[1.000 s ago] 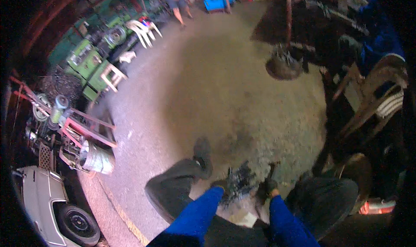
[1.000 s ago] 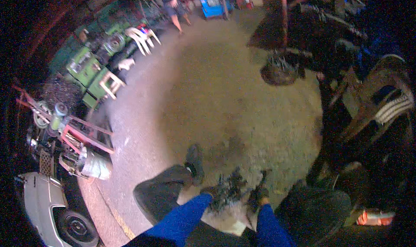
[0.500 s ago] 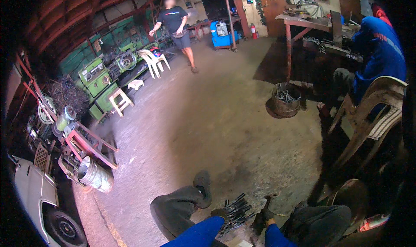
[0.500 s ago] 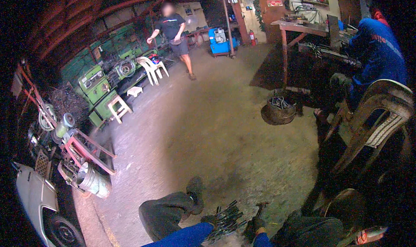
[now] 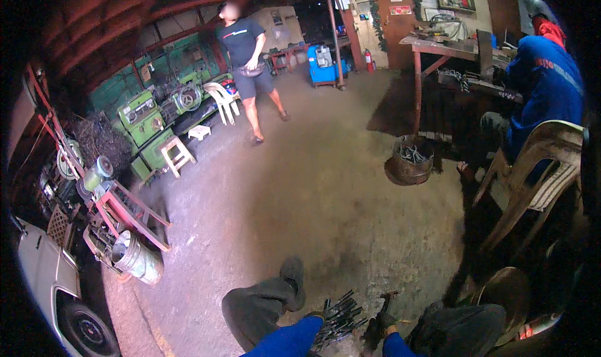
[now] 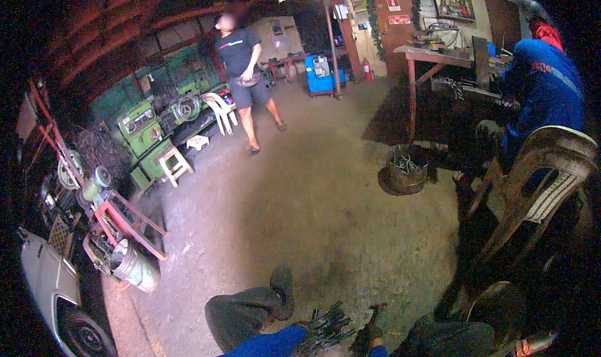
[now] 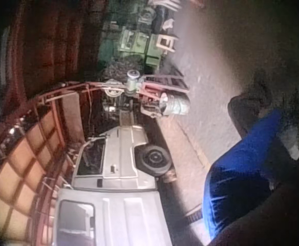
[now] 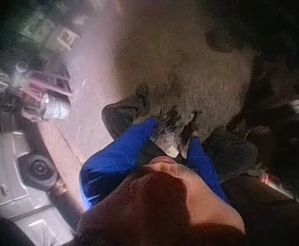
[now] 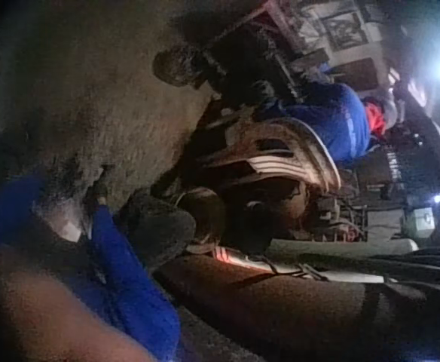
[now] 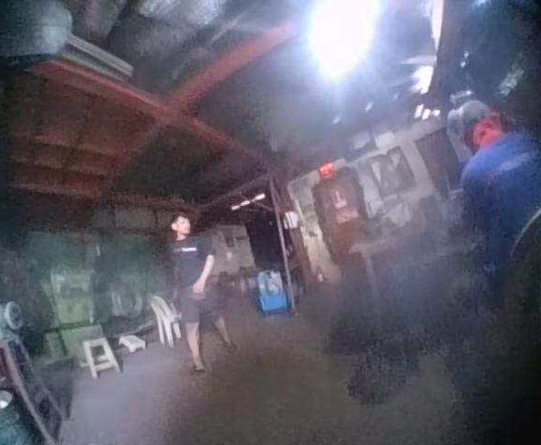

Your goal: The person sits on the floor and uses a hammer and metal rod to repeatedly strike and cut a pile of metal rods into smaller pieces. The person handles the rods one at a time, striking them against the floor to break them apart.

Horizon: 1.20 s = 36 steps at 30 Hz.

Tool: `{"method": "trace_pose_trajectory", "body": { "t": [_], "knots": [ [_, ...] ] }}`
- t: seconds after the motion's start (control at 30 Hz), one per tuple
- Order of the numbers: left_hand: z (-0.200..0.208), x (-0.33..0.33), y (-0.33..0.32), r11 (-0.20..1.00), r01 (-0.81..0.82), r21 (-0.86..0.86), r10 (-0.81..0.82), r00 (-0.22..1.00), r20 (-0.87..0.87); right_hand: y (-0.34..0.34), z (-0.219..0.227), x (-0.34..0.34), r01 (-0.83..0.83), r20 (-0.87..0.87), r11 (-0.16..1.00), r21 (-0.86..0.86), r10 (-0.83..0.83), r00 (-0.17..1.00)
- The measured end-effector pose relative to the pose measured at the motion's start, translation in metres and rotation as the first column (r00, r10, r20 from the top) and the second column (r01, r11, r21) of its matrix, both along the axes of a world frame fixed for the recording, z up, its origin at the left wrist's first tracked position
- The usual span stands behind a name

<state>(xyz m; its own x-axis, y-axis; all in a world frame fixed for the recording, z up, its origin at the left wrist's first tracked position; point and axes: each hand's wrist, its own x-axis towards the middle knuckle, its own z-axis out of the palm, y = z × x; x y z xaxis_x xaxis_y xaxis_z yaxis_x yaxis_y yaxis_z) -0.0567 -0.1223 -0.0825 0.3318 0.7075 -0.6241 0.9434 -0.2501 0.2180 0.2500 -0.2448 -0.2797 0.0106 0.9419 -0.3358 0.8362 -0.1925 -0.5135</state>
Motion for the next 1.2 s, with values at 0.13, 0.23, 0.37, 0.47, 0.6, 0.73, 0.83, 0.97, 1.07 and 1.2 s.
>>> {"method": "trace_pose_trajectory", "body": {
  "t": [0.13,0.23,0.37,0.47,0.6,0.73,0.83,0.97,1.07,1.2],
  "knots": [
    [-0.003,-0.002,0.000,1.000,0.007,-0.005,-0.007,1.000,0.000,0.000,0.014,-0.003,0.029,0.023,1.000,0.001,-0.029,0.999],
    [-0.005,-0.003,0.001,1.000,0.019,-0.007,-0.019,1.000,-0.009,-0.002,0.021,-0.002,0.039,0.029,0.999,0.002,-0.039,0.999],
    [-0.007,0.001,0.009,0.998,0.066,-0.006,-0.066,0.997,-0.033,-0.010,0.021,0.001,0.067,0.016,0.997,0.039,-0.068,0.998],
    [-0.013,0.012,0.022,0.993,0.115,-0.002,-0.115,0.993,-0.033,-0.010,0.018,0.007,0.076,0.017,0.992,0.105,-0.078,0.997],
    [-0.024,0.002,0.029,0.987,0.159,-0.007,-0.159,0.986,-0.056,-0.002,0.031,-0.010,0.100,-0.042,0.994,0.047,-0.098,0.994],
    [-0.046,-0.002,0.027,0.969,0.244,-0.029,-0.246,0.967,-0.066,-0.008,0.050,-0.008,0.243,-0.221,0.938,-0.249,-0.299,0.928],
    [-0.066,0.012,0.025,0.928,0.373,-0.002,-0.373,0.927,-0.036,-0.025,0.049,0.011,0.438,-0.383,0.844,-0.310,-0.532,0.755],
    [-0.078,-0.022,0.042,0.823,0.545,0.162,-0.542,0.838,-0.066,0.000,0.085,-0.034,0.514,-0.568,0.700,-0.496,-0.709,0.418],
    [-0.065,-0.001,0.045,0.784,0.593,0.181,-0.586,0.805,-0.099,-0.007,0.117,-0.032,0.515,-0.455,0.491,-0.702,-0.866,0.205],
    [-0.036,0.036,0.045,0.829,0.524,0.198,-0.539,0.842,0.029,-0.024,0.086,-0.014,0.603,-0.540,0.577,-0.552,-0.798,0.269]
  ]
}}
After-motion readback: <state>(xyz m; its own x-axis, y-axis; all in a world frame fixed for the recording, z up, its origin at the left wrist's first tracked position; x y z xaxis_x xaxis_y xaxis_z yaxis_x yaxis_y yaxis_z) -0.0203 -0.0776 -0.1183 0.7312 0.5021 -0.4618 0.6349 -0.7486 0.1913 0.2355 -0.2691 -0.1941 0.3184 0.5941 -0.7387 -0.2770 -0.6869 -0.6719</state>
